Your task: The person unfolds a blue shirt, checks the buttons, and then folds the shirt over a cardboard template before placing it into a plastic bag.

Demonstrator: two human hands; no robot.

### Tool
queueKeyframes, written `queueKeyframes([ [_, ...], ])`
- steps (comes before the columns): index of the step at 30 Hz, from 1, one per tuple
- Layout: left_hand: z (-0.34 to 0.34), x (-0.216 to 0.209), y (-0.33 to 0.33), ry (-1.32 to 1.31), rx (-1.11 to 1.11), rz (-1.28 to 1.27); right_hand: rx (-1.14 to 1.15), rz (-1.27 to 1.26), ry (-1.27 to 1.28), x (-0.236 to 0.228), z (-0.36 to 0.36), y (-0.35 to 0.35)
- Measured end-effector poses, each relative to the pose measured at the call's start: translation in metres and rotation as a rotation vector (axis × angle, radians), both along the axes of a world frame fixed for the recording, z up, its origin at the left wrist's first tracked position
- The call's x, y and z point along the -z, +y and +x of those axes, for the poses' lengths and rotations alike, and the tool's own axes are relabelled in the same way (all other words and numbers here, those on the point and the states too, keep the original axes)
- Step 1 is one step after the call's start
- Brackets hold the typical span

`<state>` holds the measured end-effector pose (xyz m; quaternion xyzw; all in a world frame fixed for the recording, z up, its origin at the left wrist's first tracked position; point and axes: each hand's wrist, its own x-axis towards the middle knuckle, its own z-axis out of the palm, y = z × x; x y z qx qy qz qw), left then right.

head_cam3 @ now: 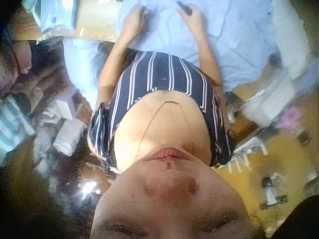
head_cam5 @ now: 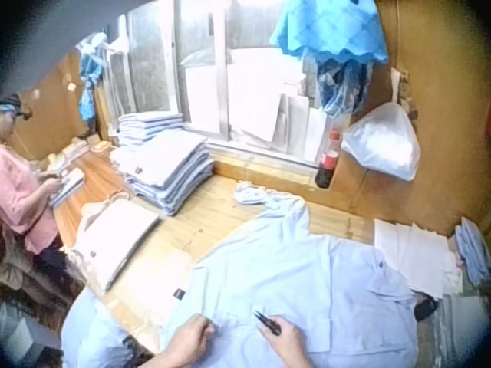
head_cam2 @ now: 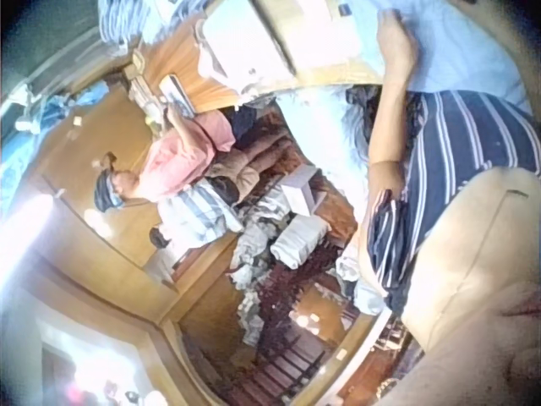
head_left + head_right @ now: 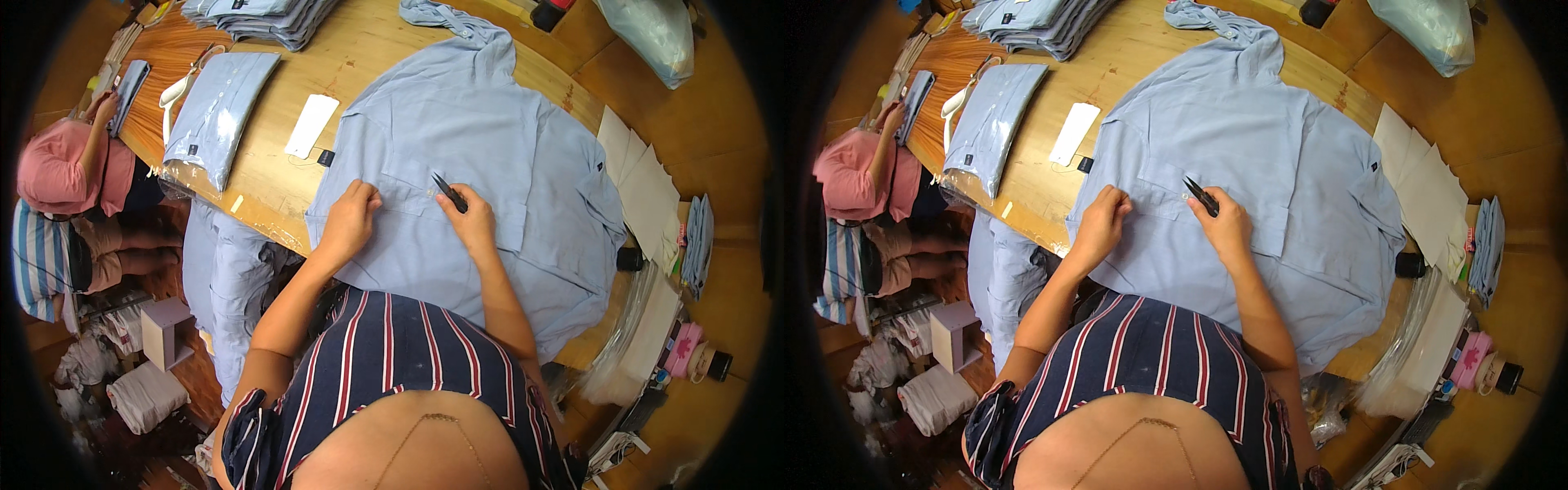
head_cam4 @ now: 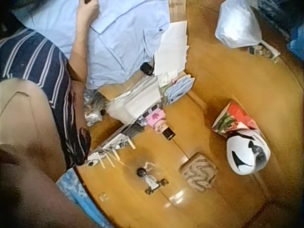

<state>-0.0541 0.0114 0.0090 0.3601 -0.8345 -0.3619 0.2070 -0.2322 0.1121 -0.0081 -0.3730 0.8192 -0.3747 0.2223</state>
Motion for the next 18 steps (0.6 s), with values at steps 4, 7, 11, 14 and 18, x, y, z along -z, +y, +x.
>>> queueKeyframes([
  [4, -0.034, 0.015, -0.007, 0.138, -0.089, -0.268, 0.013, -0.131, 0.046, 0.004, -0.001, 0.000],
  [7, -0.034, 0.019, -0.001, -0.179, 0.013, -0.267, 0.086, -0.035, -0.011, -0.006, 0.000, 0.002],
  [11, -0.036, 0.005, 0.018, -0.148, 0.027, -0.505, 0.088, -0.083, -0.129, 0.001, 0.004, 0.002],
  [14, -0.037, 0.007, 0.045, 0.024, 0.128, -0.498, 0.014, -0.048, -0.213, -0.003, 0.014, 0.001],
  [18, -0.038, 0.013, 0.064, 0.126, 0.213, -0.310, -0.030, -0.151, -0.256, 0.010, 0.012, 0.000],
])
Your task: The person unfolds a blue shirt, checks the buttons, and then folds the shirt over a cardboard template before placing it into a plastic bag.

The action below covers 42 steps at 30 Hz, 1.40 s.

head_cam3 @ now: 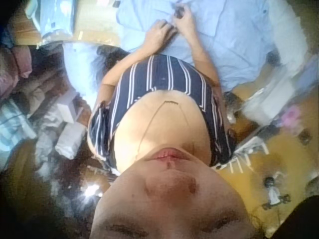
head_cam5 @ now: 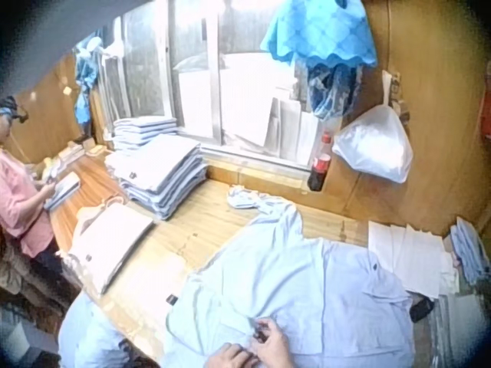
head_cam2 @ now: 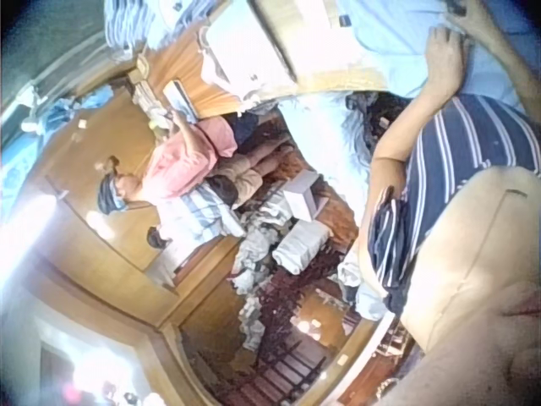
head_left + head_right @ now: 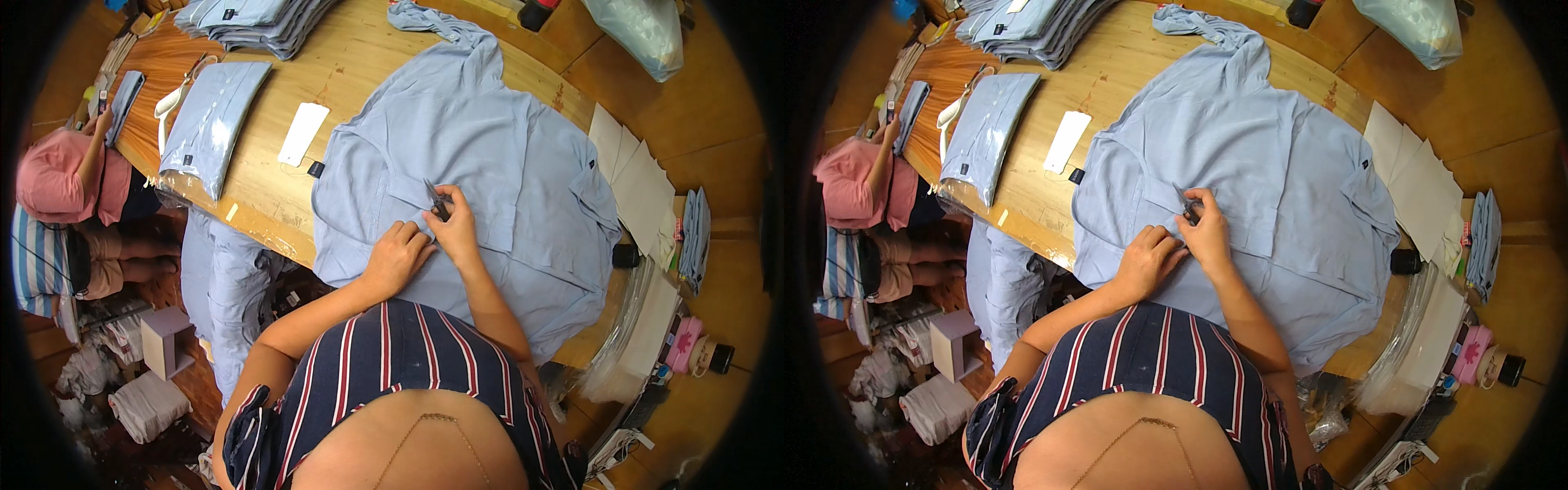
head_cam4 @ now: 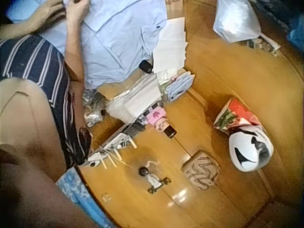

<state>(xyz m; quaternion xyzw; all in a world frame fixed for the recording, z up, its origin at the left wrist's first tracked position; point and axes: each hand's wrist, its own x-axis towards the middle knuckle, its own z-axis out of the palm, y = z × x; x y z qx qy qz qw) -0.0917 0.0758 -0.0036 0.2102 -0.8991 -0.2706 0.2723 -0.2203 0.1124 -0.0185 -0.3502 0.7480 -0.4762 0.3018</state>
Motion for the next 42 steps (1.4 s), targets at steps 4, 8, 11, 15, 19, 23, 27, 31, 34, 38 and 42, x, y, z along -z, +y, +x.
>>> queueKeyframes([
  [4, 0.001, 0.005, -0.004, 0.056, -0.169, 0.517, -0.017, -0.038, -0.483, -0.007, -0.009, 0.009],
  [8, -0.006, -0.001, -0.023, -0.033, -0.225, 0.236, -0.016, -0.073, -0.727, -0.011, -0.014, 0.013],
  [11, -0.011, 0.012, -0.039, -0.061, -0.232, 0.219, -0.077, -0.044, -0.687, -0.015, -0.017, 0.013],
  [15, -0.018, -0.001, -0.030, -0.044, -0.192, 0.430, 0.058, -0.093, -0.171, 0.002, -0.008, 0.006],
  [19, -0.021, 0.006, -0.021, -0.083, -0.170, 0.323, 0.056, -0.098, 0.318, -0.020, -0.003, -0.006],
  [23, -0.025, 0.014, -0.023, 0.071, -0.263, 0.300, 0.040, -0.098, 0.331, -0.009, -0.007, -0.012],
  [27, -0.022, 0.014, -0.026, 0.083, -0.246, 0.310, 0.126, -0.112, 0.026, 0.003, -0.012, -0.009],
  [31, -0.020, 0.005, -0.031, 0.083, -0.251, 0.328, 0.225, -0.226, -0.329, 0.016, -0.011, -0.003],
  [34, -0.020, 0.001, -0.038, 0.154, -0.180, 0.482, 0.234, -0.181, -0.593, 0.002, -0.013, 0.007],
  [38, -0.026, 0.008, -0.045, 0.278, 0.097, 0.938, 0.147, -0.077, -0.733, -0.002, -0.019, 0.015],
  [42, -0.031, 0.005, -0.050, 0.173, 0.199, 1.062, 0.137, -0.120, -0.357, 0.009, -0.020, 0.018],
])
